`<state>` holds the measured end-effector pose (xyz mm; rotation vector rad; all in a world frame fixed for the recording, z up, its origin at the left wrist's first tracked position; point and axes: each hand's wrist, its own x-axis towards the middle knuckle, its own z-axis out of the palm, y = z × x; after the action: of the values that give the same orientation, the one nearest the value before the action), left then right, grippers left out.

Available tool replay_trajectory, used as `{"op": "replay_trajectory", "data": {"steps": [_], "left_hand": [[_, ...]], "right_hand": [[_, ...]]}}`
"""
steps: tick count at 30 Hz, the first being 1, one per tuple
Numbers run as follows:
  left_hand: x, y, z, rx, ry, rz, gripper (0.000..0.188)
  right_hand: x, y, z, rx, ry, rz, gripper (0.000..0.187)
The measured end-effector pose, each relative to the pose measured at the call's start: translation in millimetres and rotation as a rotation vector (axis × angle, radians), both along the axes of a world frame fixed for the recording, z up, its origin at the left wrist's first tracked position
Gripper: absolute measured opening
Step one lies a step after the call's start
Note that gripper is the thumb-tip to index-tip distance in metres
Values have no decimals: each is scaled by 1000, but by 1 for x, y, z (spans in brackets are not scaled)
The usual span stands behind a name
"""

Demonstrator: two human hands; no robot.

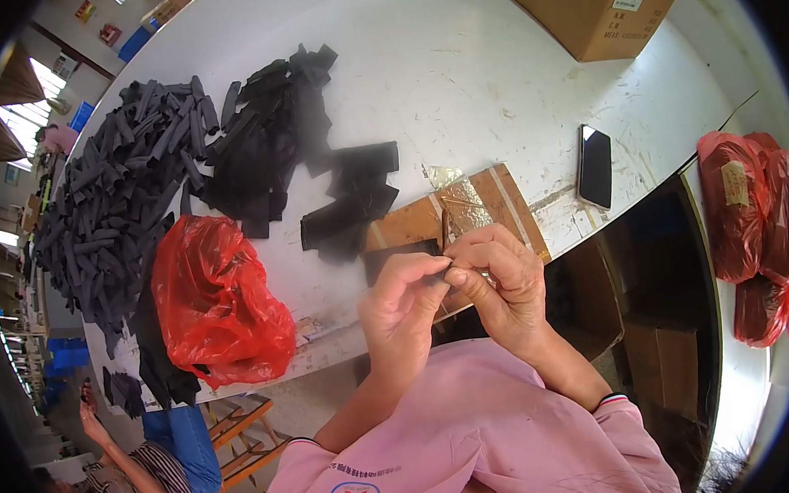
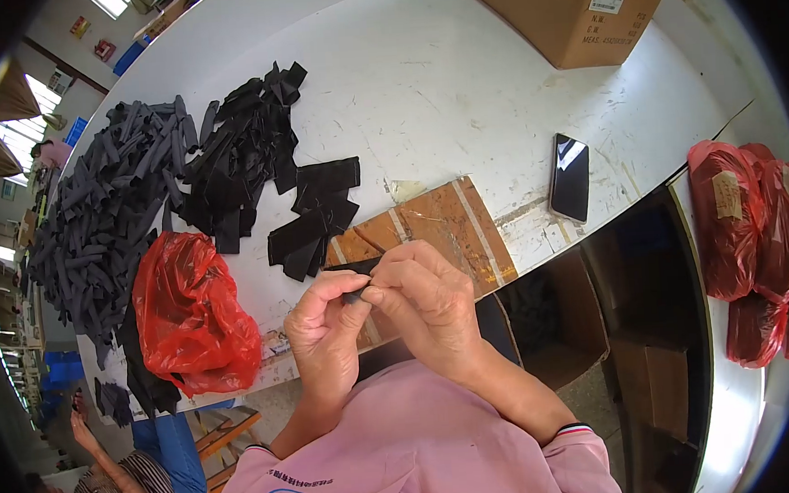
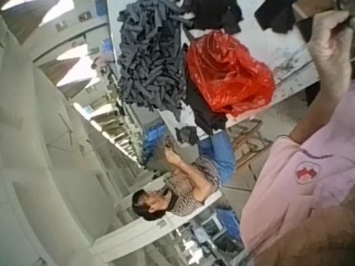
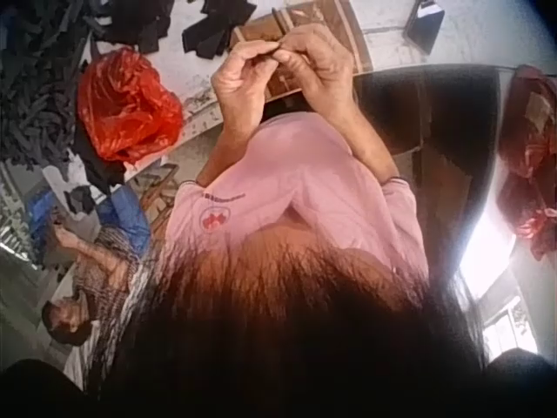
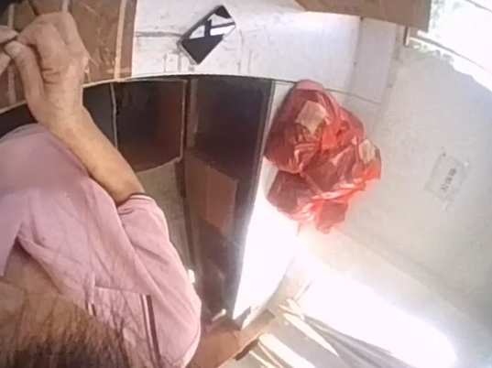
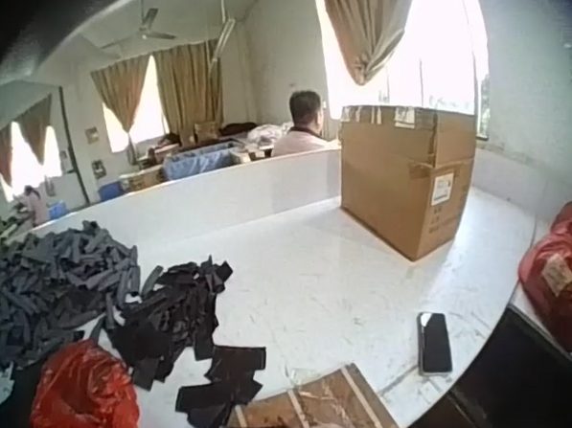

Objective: Inspecting and manipulating small black flexible strips at a workstation.

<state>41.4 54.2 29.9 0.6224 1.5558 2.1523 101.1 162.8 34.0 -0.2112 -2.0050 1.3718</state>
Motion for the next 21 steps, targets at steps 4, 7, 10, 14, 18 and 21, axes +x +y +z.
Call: {"op": "replay_trajectory", "data": {"steps": [4,7,10,14,18,21], "left_hand": [[-12,6,20,5,188,11,12],[-16,6,21,14,74,-27,12],[-25,9,37,261,-417,-234,16],[-34,12,54,601,-567,-696,22],[-51,14,45,805,-829,-915,32],[-66,25,-11,647,-1126,-589,32]], "right_hand": [[-3,5,16,86,-11,-41,12],[-7,12,29,146,-83,-41,13],[-9,21,44,-63,-141,104,13],[-12,29,72,-515,-123,427,18],[-28,47,60,-616,-215,497,23],[-38,55,2,-876,-391,395,29]]}}
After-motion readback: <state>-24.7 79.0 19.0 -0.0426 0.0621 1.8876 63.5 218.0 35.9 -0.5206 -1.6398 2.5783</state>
